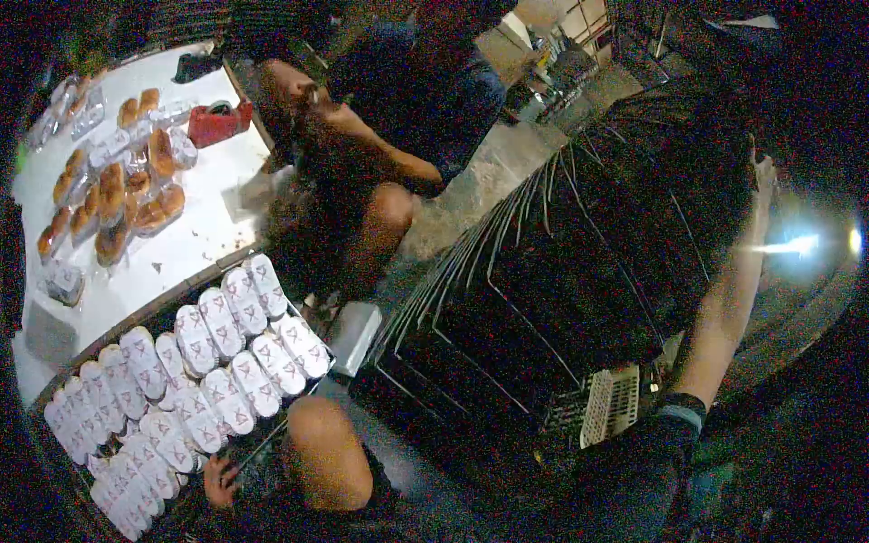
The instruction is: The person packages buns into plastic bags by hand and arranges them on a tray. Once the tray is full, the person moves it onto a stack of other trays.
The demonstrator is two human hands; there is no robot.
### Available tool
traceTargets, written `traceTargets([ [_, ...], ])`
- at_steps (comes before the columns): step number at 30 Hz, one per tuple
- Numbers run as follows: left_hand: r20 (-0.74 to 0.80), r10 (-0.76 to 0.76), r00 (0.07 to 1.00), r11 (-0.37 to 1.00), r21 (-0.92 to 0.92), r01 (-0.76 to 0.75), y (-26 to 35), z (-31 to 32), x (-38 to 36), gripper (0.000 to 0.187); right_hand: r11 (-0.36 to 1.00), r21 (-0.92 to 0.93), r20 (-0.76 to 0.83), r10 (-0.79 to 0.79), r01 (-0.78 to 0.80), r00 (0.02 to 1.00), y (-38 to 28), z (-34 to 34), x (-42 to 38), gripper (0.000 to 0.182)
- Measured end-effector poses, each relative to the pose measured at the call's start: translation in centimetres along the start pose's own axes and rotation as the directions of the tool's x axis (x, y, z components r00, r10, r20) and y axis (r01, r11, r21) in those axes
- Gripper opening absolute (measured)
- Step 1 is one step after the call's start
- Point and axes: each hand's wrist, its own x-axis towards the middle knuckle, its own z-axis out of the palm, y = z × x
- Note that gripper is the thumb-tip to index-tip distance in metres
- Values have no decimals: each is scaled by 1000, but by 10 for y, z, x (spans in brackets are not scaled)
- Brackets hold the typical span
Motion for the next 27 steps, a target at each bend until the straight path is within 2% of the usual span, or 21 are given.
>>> traceTargets([
  [5,150,125,981,988,72,-136,44,17,-38,57,995,88,-26,-52,54,998,-48,10,-21,64],
  [7,100,96,990,995,26,-99,49,14,-45,56,948,269,-114,-142,168,983,-110,1,-65,57],
  [8,29,169,985,986,-2,-169,53,16,-54,54,839,481,-165,-201,256,966,-157,-16,-104,54],
  [9,33,214,976,976,15,-215,43,9,-47,49,601,731,-201,-262,323,944,-213,-49,-158,50],
  [10,-28,254,967,965,76,-251,37,6,-51,45,14,718,-653,-334,696,680,-275,-90,-211,30],
  [11,-21,266,964,964,-20,-266,24,-1,-48,45,-134,949,-314,-345,285,884,-330,-136,-284,27],
  [12,-73,315,946,948,-9,-317,17,-3,-54,45,-244,951,73,-427,-192,901,-370,-183,-353,23],
  [13,-107,375,921,927,10,-376,17,-4,-58,46,-104,916,-384,-508,388,771,-404,-232,-385,23],
  [14,-132,341,931,940,34,-340,19,-5,-63,47,-172,918,-382,-617,356,688,-433,-278,-418,21],
  [15,-145,305,941,952,47,-301,17,-4,-69,48,-323,926,-365,-648,193,668,-467,-302,-448,21],
  [16,-161,355,921,933,128,-337,5,-5,-70,49,-282,958,-262,-773,56,578,-507,-324,-485,29],
  [17,-166,405,899,906,206,-371,-6,-7,-70,50,-245,940,-118,-888,-239,444,-534,-362,-505,29],
  [18,-136,373,918,920,182,-347,-10,-10,-75,52,-326,942,-257,-854,-79,453,-566,-385,-524,26],
  [19,-105,336,936,936,149,-319,-9,-13,-81,54,-388,910,-295,-852,-145,432,-595,-414,-539,22],
  [20,-123,344,931,935,140,-327,-4,-19,-89,54,-440,862,-344,-872,-251,347,-627,-440,-556,18],
  [21,-118,316,942,935,206,-288,3,-23,-96,55,-521,846,-431,-796,-118,426,-650,-471,-566,15],
  [22,-112,278,954,932,273,-239,4,-29,-99,56,-592,801,-496,-743,-93,450,-681,-498,-582,15],
  [23,-124,279,952,934,265,-239,-6,-30,-94,56,-517,847,-444,-816,-124,371,-714,-518,-598,16],
  [24,-149,389,909,873,375,-312,-21,-28,-86,57,-558,829,-534,-804,-25,262,-726,-537,-593,22],
  [25,-161,499,851,792,484,-373,-29,-31,-80,58,-568,823,-543,-798,-24,261,-741,-547,-597,22],
  [27,-173,439,882,847,407,-342,-1,-41,-100,57,-294,955,-280,-939,-45,198,-780,-561,-624,30],
])
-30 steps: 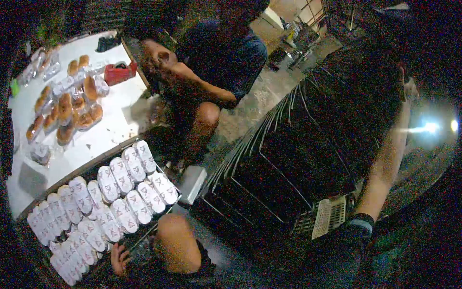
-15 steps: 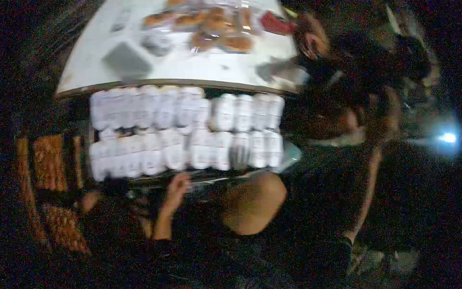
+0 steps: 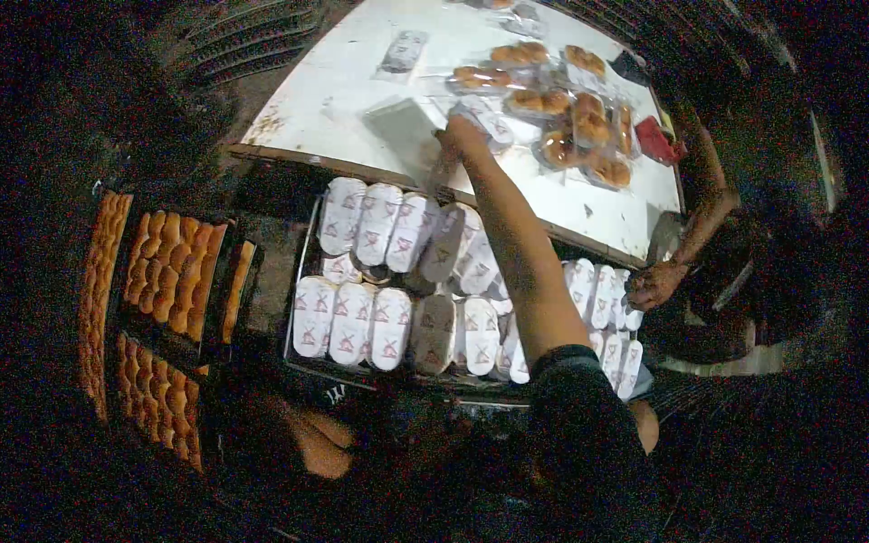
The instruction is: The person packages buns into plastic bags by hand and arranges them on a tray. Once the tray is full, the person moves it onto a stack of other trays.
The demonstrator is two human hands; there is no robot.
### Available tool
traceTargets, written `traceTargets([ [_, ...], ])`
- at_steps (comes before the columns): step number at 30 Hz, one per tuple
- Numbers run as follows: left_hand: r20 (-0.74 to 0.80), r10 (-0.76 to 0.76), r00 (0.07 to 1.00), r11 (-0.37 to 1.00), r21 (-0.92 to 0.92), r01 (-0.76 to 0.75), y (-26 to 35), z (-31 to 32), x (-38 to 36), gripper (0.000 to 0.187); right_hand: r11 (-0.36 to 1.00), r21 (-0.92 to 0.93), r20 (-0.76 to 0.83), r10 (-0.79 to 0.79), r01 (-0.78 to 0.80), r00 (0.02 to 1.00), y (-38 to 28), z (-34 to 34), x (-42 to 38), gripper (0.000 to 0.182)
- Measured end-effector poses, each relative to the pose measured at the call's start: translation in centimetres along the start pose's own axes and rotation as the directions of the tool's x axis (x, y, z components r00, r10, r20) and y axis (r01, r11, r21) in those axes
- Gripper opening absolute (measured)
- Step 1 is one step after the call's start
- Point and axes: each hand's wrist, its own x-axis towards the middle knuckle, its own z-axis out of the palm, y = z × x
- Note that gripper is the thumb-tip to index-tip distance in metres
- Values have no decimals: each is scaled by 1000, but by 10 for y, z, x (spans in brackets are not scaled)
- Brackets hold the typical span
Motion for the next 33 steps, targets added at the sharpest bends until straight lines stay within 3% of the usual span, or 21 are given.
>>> traceTargets([
  [1,36,-64,997,995,-70,67,9,-9,0,55,989,132,125,55,-72,991,20,29,24,48],
  [2,22,-64,998,995,-79,65,7,-11,2,55,990,130,126,39,-56,991,7,31,23,48],
  [4,58,-122,991,993,0,122,3,-13,0,51,956,-268,-55,113,-123,992,-26,22,4,55],
  [5,56,-126,990,992,-1,126,-7,-7,-1,51,978,-68,191,209,-199,959,-41,2,0,61],
  [7,-102,35,994,998,55,-30,-31,7,2,47,958,21,181,278,-286,943,-48,14,0,60],
  [10,-17,-87,996,996,-16,87,-20,-5,8,46,917,90,132,376,-389,917,-61,13,-4,60],
  [13,-63,22,998,1000,24,-20,-25,2,7,46,913,38,-21,407,-406,913,-70,17,-15,61],
  [14,-84,59,995,998,39,-56,-28,4,7,47,915,0,-128,400,-403,908,-70,21,-15,61],
  [15,-104,101,989,994,53,-95,-32,4,7,47,963,144,-6,231,-228,973,-52,31,-5,64],
  [16,-123,133,983,990,61,-127,-34,6,5,47,913,282,-31,316,-295,948,-56,36,-7,62],
  [19,-162,254,954,966,89,-242,-46,21,1,47,924,320,64,200,-210,978,-51,32,-4,58],
  [21,-258,240,936,970,104,-220,-80,50,10,50,970,238,150,-83,45,985,-51,16,-9,50],
  [22,-344,226,912,973,116,-197,-92,58,7,54,939,299,-101,-147,171,984,-58,1,-31,43],
  [25,-345,342,874,913,341,-223,-10,-2,0,66,705,708,8,-56,34,998,-71,-96,-143,37],
  [26,-342,333,879,922,315,-227,17,-7,-10,78,563,826,53,-113,20,992,-55,-93,-175,42],
  [27,-353,310,883,937,274,-219,31,-7,-16,83,585,807,128,-41,-80,991,-53,-112,-226,43],
  [28,-386,240,891,961,-34,-274,27,-2,-16,87,631,774,165,-106,-62,981,-40,-103,-261,46],
  [30,-484,149,863,845,-391,-365,19,3,-9,87,445,874,254,-79,-193,964,-19,-47,-330,52],
  [31,-444,49,895,844,-461,-275,18,4,-9,76,445,781,536,-117,-438,836,-18,-64,-361,51],
  [32,-407,-59,912,830,-528,-182,15,4,-11,66,369,788,568,-125,-493,813,-14,-57,-387,46],
  [33,-385,-11,923,940,-318,-122,-8,4,-6,42,242,831,542,-152,-500,827,-15,-31,-408,46],
])
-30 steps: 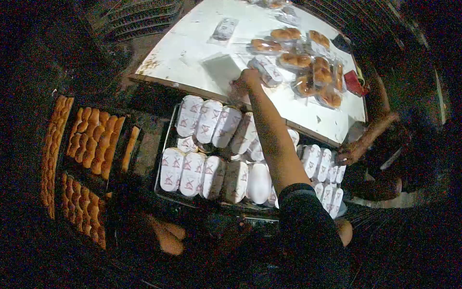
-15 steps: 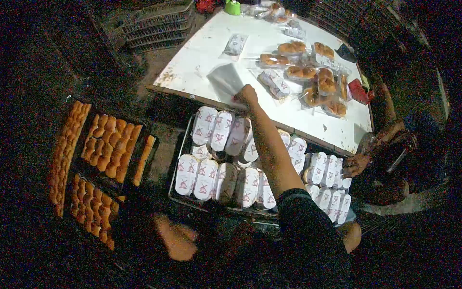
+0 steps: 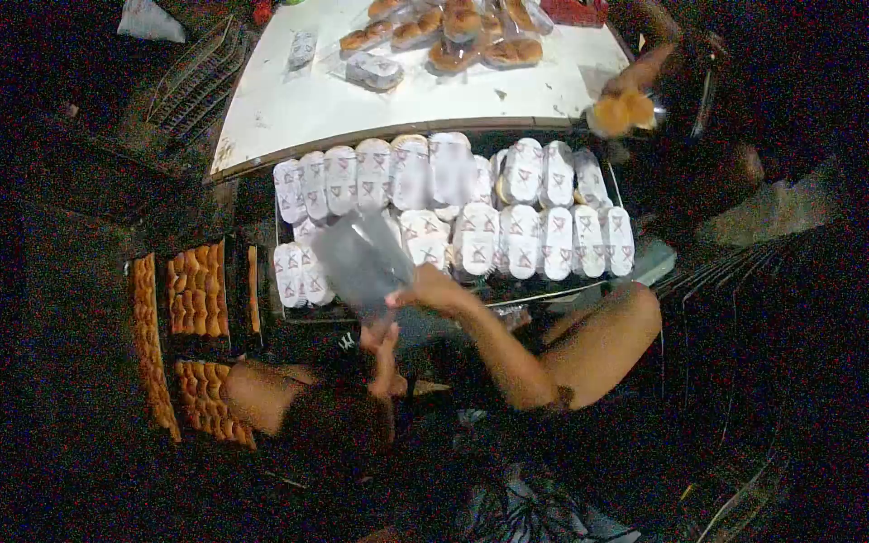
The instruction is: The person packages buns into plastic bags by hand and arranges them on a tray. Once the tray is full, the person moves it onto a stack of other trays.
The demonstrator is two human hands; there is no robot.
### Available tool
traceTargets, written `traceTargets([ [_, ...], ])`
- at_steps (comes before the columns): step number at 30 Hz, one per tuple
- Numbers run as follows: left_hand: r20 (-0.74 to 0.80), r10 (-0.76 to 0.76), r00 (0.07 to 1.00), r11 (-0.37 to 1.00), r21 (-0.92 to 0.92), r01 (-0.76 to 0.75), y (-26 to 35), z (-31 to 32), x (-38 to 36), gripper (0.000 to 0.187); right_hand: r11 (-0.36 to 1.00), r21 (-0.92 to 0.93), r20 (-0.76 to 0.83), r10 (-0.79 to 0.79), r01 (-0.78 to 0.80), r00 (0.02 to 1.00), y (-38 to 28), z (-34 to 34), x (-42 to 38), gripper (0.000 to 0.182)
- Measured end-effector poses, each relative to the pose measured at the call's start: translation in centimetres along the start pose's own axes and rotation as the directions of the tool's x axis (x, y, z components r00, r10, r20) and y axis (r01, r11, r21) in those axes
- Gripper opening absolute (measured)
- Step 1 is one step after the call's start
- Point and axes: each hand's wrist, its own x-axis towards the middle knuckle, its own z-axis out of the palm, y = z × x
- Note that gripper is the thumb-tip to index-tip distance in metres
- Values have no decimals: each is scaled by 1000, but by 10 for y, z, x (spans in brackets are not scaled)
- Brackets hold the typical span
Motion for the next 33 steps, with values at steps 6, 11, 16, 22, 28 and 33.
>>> traceTargets([
  [6,140,100,985,994,40,-106,2,-16,28,29,950,-4,85,-312,313,946,20,-2,-34,38],
  [11,84,-79,993,983,174,63,64,40,8,36,935,-56,-425,-340,351,839,54,-23,-32,25],
  [16,282,257,925,647,660,-381,37,49,35,62,829,362,-706,-54,425,706,56,-85,-46,15],
  [22,567,122,815,-353,792,-498,-3,85,82,80,744,501,-504,-164,441,848,59,-60,-42,18],
  [28,503,57,862,-14,864,-503,-29,76,115,62,835,400,-617,-59,377,785,102,1,16,15],
  [33,563,368,740,-114,817,-565,-50,78,104,54,974,-160,-786,-225,162,576,76,-23,11,17],
])
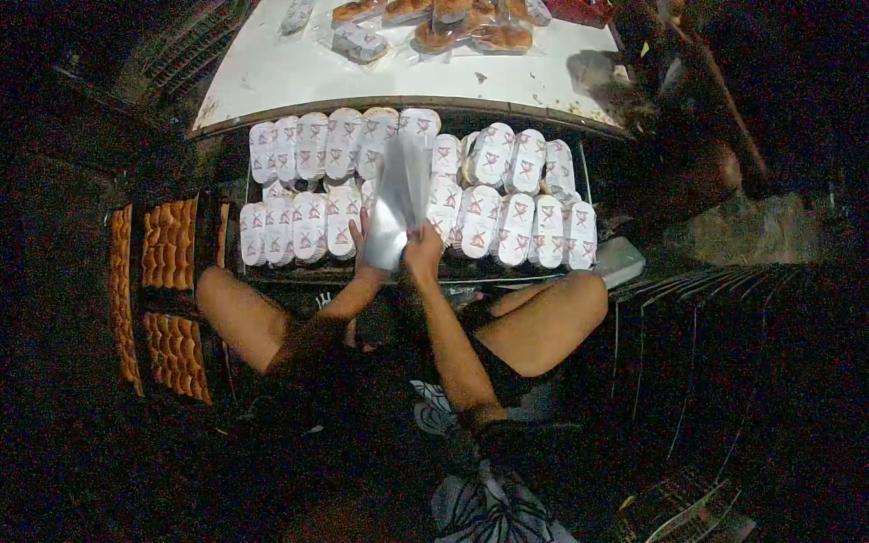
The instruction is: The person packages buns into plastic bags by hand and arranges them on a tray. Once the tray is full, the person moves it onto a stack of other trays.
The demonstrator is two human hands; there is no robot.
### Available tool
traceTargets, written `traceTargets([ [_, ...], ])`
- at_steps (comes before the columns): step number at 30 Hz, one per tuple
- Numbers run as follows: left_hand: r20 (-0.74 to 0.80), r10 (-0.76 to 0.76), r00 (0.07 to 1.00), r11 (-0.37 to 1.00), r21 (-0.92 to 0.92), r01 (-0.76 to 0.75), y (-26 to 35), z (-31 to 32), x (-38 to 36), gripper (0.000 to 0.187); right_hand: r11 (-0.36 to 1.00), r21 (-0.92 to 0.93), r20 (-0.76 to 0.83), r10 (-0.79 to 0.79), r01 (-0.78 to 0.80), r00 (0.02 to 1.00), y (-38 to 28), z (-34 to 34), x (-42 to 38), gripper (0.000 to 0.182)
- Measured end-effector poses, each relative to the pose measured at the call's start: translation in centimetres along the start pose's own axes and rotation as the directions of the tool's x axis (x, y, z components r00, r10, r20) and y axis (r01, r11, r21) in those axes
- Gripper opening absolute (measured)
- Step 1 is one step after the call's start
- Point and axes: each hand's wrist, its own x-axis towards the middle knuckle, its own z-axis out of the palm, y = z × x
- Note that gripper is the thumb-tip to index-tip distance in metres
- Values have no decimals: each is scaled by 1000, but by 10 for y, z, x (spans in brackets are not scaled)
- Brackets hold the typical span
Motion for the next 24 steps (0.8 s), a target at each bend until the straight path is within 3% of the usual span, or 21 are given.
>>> traceTargets([
  [1,-15,1,1000,990,143,1,1,3,3,53,998,-48,-32,-53,51,998,-3,0,2,30],
  [2,-15,8,1000,991,137,-6,-1,0,3,53,998,-51,-39,-50,48,998,3,2,3,30],
  [4,105,95,990,976,186,-113,-6,-4,0,54,904,-336,-190,-341,266,921,17,1,4,46],
  [5,128,82,988,982,159,-102,-5,-22,5,58,926,-216,-286,-363,310,887,20,-5,8,57],
  [6,121,84,989,982,159,-103,-8,-30,8,58,942,-138,-348,-334,305,876,23,-13,16,46],
  [8,17,58,998,967,-249,-52,-20,-44,16,60,977,26,-404,-183,211,896,25,-29,27,24],
  [9,-50,54,997,933,-352,-68,-27,-53,22,61,988,91,-383,-82,125,920,28,-36,33,16],
  [10,-54,-18,998,882,-472,-9,-34,-51,30,60,987,154,-358,17,42,934,29,-40,38,12],
  [11,50,-72,996,822,-563,88,-38,-62,37,60,914,395,-342,51,94,938,17,-43,38,8],
  [12,155,-114,981,747,-638,188,-41,-76,42,60,916,389,-344,48,95,938,16,-47,37,8],
  [16,195,-90,977,711,-674,200,-51,-76,36,65,919,391,-389,120,46,914,17,-72,37,10],
  [18,29,86,996,940,-333,-71,-35,-54,14,69,915,404,-327,153,-8,933,5,-84,19,9],
  [20,95,137,986,988,62,-143,-8,-43,-2,70,865,500,-331,148,40,932,2,-88,11,10],
  [21,100,233,967,970,50,-239,-2,-31,-3,61,871,490,-315,149,26,937,5,-90,6,10],
  [22,100,232,968,970,48,-238,4,-18,0,61,878,478,-299,150,12,943,10,-93,3,13],
  [23,54,178,982,962,200,-186,10,-3,4,55,936,350,-279,132,-27,951,-4,-94,-5,13],
  [24,2,130,992,931,344,-123,16,8,8,50,939,342,-278,130,-28,952,-6,-92,-9,13],
])
